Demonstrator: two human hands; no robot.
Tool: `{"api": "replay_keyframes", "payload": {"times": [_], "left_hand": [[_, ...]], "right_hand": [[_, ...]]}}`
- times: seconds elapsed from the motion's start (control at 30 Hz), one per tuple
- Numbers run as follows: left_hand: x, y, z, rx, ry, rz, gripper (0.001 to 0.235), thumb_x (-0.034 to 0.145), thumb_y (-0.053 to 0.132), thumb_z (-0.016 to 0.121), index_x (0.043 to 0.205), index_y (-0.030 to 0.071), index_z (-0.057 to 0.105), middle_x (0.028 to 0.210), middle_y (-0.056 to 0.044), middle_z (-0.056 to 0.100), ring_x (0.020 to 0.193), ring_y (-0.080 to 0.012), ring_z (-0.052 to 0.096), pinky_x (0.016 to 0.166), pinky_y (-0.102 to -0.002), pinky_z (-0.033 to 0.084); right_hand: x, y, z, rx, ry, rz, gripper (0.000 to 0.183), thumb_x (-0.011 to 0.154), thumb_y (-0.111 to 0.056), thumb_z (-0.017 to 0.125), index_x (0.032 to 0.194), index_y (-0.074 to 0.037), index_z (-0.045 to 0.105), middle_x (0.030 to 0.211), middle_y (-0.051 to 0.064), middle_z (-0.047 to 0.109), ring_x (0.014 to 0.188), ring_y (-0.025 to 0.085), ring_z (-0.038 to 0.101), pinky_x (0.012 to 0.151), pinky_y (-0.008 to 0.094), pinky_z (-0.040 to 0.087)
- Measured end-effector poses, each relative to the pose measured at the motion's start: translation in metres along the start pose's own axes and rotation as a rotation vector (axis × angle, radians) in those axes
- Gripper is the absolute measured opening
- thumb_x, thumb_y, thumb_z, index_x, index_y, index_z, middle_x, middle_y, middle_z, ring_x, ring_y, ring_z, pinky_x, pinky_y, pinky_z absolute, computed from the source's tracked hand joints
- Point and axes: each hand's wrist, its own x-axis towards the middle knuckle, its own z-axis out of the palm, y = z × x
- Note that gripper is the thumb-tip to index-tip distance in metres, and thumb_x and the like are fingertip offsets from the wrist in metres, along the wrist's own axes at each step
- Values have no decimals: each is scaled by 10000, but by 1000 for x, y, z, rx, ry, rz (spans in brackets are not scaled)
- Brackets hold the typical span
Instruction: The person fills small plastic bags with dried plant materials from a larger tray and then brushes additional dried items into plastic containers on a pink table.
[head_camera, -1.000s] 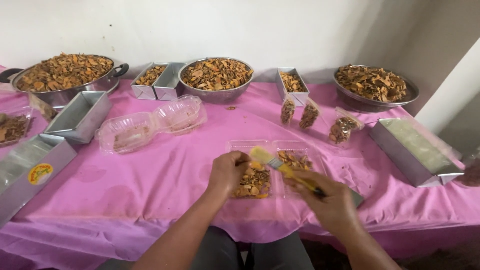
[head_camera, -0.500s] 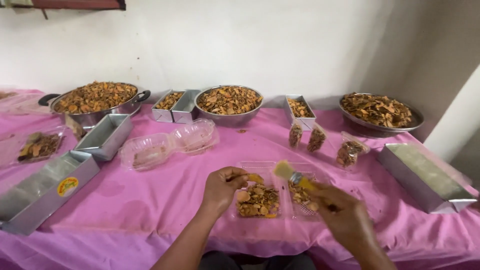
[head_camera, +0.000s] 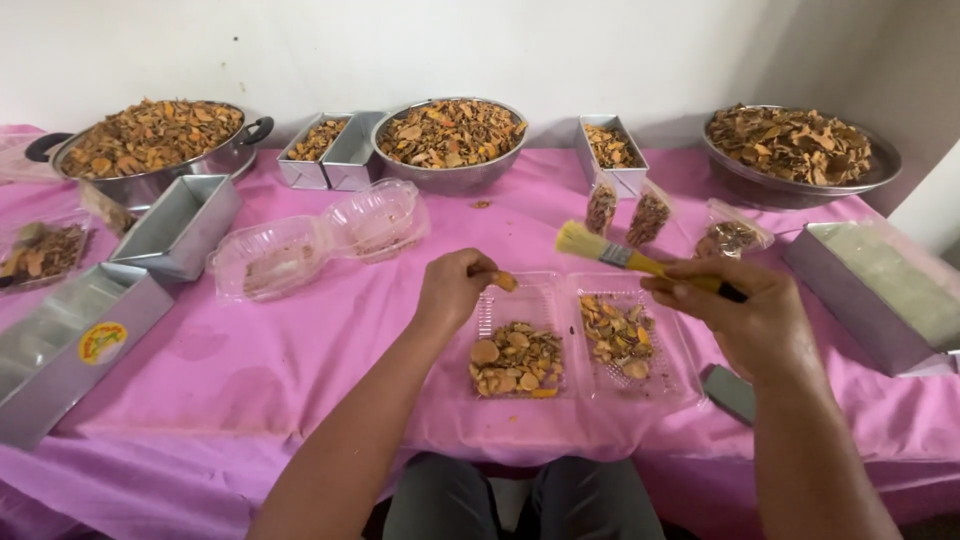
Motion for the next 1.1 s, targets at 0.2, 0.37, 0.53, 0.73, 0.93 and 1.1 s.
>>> {"api": "replay_keyframes", "payload": {"times": [0.2, 0.37, 0.53, 0.73, 0.93, 1.1], "left_hand": [[64, -49, 37, 344, -65, 29, 103, 832, 97, 738, 928, 102, 773, 902, -90, 759, 845, -236, 736, 782, -365, 584], [46, -36, 37, 633, -175, 1, 219, 897, 262, 731, 1078, 141, 758, 971, -135, 730, 979, -341, 744, 842, -465, 596], [22, -7, 20, 658, -265, 59, 237, 890, 207, 715, 1115, 141, 745, 966, -151, 723, 1005, -367, 728, 852, -496, 586], [15, 6, 14, 653, -570, 60, 215, 933, 94, 664, 1120, 66, 767, 1092, -238, 744, 1117, -435, 690, 958, -517, 563], [-15, 65, -8, 576, -847, 36, 225, 917, 116, 732, 1095, -22, 738, 1066, -269, 726, 1053, -438, 707, 951, -514, 582], [-13, 36, -4, 579, -927, -54, 244, 867, -123, 600, 1013, 69, 635, 1192, -148, 666, 748, -144, 639, 550, -264, 576]], "right_hand": [[38, 28, 10, -19, 25, -58, 207, 810, 149, 731, 1015, 125, 724, 1038, 287, 749, 933, 340, 765, 848, 394, 658], [59, 25, 15, -173, -19, -106, 226, 825, 130, 739, 1042, 74, 759, 1070, 291, 750, 917, 365, 761, 806, 425, 642], [103, 49, 16, 319, -32, -93, 247, 876, 207, 607, 1118, 164, 637, 1144, 329, 669, 1062, 427, 716, 914, 511, 662], [116, 79, 21, 413, -1, -51, 262, 844, 240, 608, 1097, 174, 627, 1130, 357, 652, 1044, 451, 705, 911, 580, 642], [115, 93, 13, 403, -12, -19, 255, 829, 235, 601, 1083, 208, 611, 1151, 408, 635, 1027, 508, 699, 900, 628, 625], [98, 58, 20, 153, -73, 126, 183, 879, 152, 596, 1052, 147, 656, 1102, 326, 724, 1036, 420, 760, 1001, 449, 637]]}}
